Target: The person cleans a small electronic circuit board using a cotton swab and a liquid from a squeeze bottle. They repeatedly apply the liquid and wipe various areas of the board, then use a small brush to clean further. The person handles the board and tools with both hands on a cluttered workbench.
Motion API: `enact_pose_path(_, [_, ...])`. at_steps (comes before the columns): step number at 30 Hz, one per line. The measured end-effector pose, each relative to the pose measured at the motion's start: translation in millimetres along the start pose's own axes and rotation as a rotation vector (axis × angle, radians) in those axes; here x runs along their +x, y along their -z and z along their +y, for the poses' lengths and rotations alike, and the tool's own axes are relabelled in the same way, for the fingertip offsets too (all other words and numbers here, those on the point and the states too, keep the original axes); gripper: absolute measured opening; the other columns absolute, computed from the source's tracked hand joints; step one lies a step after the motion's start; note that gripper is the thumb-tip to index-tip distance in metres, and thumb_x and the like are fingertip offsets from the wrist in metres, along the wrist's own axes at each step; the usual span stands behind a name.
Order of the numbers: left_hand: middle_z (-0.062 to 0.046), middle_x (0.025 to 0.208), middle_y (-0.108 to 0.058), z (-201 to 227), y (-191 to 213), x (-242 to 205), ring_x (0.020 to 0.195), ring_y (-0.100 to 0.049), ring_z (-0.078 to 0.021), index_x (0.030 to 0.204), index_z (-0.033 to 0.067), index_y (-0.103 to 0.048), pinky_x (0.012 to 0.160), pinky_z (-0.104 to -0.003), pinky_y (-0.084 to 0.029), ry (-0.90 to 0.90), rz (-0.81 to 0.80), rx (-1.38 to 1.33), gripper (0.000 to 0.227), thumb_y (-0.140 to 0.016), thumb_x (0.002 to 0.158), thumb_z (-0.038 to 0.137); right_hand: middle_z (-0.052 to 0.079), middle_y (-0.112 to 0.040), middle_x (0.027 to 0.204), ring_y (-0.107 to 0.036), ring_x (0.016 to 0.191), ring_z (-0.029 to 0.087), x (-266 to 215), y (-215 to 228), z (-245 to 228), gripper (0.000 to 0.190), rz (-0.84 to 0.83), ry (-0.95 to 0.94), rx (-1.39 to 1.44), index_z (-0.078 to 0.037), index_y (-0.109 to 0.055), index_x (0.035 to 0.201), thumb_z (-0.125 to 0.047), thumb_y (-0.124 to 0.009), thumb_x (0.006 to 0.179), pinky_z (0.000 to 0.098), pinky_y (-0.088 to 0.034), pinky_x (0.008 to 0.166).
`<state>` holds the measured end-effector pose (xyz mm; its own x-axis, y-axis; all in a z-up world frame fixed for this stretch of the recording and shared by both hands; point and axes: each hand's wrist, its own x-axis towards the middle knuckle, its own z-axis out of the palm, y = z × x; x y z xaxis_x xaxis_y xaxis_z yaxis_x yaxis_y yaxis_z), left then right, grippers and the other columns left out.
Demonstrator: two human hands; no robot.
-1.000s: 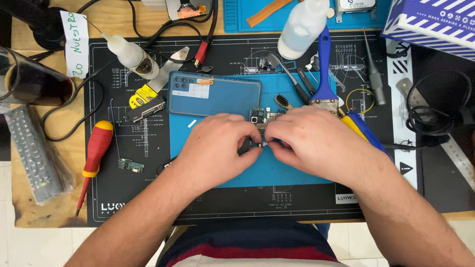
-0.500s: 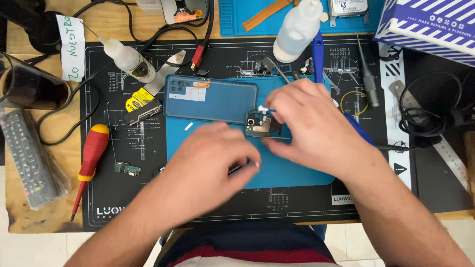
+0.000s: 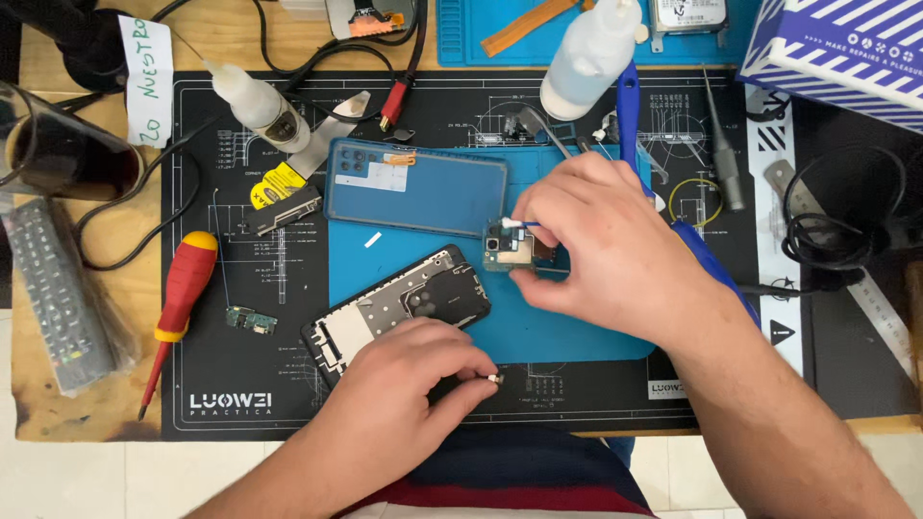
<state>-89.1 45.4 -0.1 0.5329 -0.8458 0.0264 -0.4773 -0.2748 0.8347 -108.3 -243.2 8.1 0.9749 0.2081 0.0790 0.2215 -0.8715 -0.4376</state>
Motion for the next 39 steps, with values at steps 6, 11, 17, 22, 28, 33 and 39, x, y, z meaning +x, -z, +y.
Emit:
enact_pose_path(6, [0.0, 0.096, -0.08, 0.3, 0.7, 2.1, 0.091, -0.072, -0.0265, 0.105, 0.0136, -0.082, 0.088, -0.042, -0.058, -0.125, 0.076, 0.066, 0.01, -0.08, 0.109, 0.023, -0.008, -0.062, 0.09, -0.061, 0.107, 0.026, -0.9, -1.3, 4.5, 0.041, -0.013, -0.03, -0.008, -0.018, -0.061, 0.099, -0.026, -0.097, 0.081, 0.0459, -0.043, 0.09])
enact_pose_path(11, [-0.001, 0.117, -0.073, -18.9, -2.2, 3.0, 0.118, -0.066, -0.0331, 0.112, 0.0203, -0.08, 0.1, -0.05, -0.049, -0.11, 0.209, 0.301, 0.008, -0.079, 0.11, 0.028, -0.006, -0.062, 0.09, -0.063, 0.113, 0.027, -1.0, 0.5, 5.5, 0.045, -0.044, -0.05, -0.01, -0.019, -0.053, 0.092, -0.025, -0.096, 0.081, 0.0455, -0.044, 0.093])
enact_pose_path(17, [-0.017, 0.152, -0.064, -28.9, -4.1, 8.3, 0.154, -0.052, -0.0528, 0.115, 0.0175, -0.078, 0.125, -0.064, -0.045, -0.106, 0.242, 0.376, 0.009, -0.074, 0.112, 0.024, -0.007, -0.062, 0.086, -0.063, 0.107, 0.026, -1.3, 2.3, 4.5, 0.04, -0.052, -0.038, -0.039, -0.021, -0.052, 0.091, -0.025, -0.091, 0.081, 0.0449, -0.042, 0.092])
enact_pose_path(22, [-0.021, 0.16, -0.061, -34.2, -7.3, 3.5, 0.156, -0.054, -0.0529, 0.119, 0.013, -0.071, 0.132, -0.066, -0.043, -0.106, 0.253, 0.416, 0.008, -0.07, 0.114, 0.019, -0.011, -0.064, 0.089, -0.066, 0.104, 0.022, -5.3, 4.4, 3.2, 0.031, -0.045, -0.052, -0.051, -0.022, -0.061, 0.094, -0.027, -0.089, 0.081, 0.0431, -0.043, 0.093])
enact_pose_path(28, [-0.025, 0.161, -0.062, -46.4, -5.3, -0.8, 0.153, -0.058, -0.0502, 0.125, 0.007, -0.065, 0.128, -0.061, -0.047, -0.265, 0.18, 0.673, 0.016, -0.066, 0.114, 0.018, -0.011, -0.066, 0.087, -0.069, 0.093, 0.024, -8.9, 5.2, -0.2, 0.034, 0.014, 0.041, -0.085, -0.022, -0.064, 0.097, -0.03, -0.092, 0.079, 0.0454, -0.046, 0.091])
enact_pose_path(33, [-0.027, 0.143, -0.068, -59.1, 10.4, 10.1, 0.114, -0.066, -0.0464, 0.12, 0.0018, -0.065, 0.109, -0.057, -0.054, -0.282, 0.228, 0.713, 0.016, -0.061, 0.113, 0.015, -0.01, -0.063, 0.084, -0.067, 0.084, 0.021, -11.3, 11.3, -2.8, 0.03, -0.009, 0.058, -0.024, -0.021, -0.064, 0.094, -0.026, -0.09, 0.082, 0.0428, -0.047, 0.095])
enact_pose_path(39, [-0.02, 0.129, -0.071, -68.6, 31.2, 19.3, 0.108, -0.063, -0.0395, 0.117, 0.0049, -0.064, 0.096, -0.051, -0.05, -0.244, 0.305, 0.844, 0.015, -0.06, 0.115, 0.019, -0.01, -0.063, 0.083, -0.068, 0.082, 0.021, -13.5, 12.4, 0.1, 0.032, -0.064, 0.048, -0.041, -0.021, -0.063, 0.095, -0.031, -0.091, 0.084, 0.0439, -0.047, 0.097])
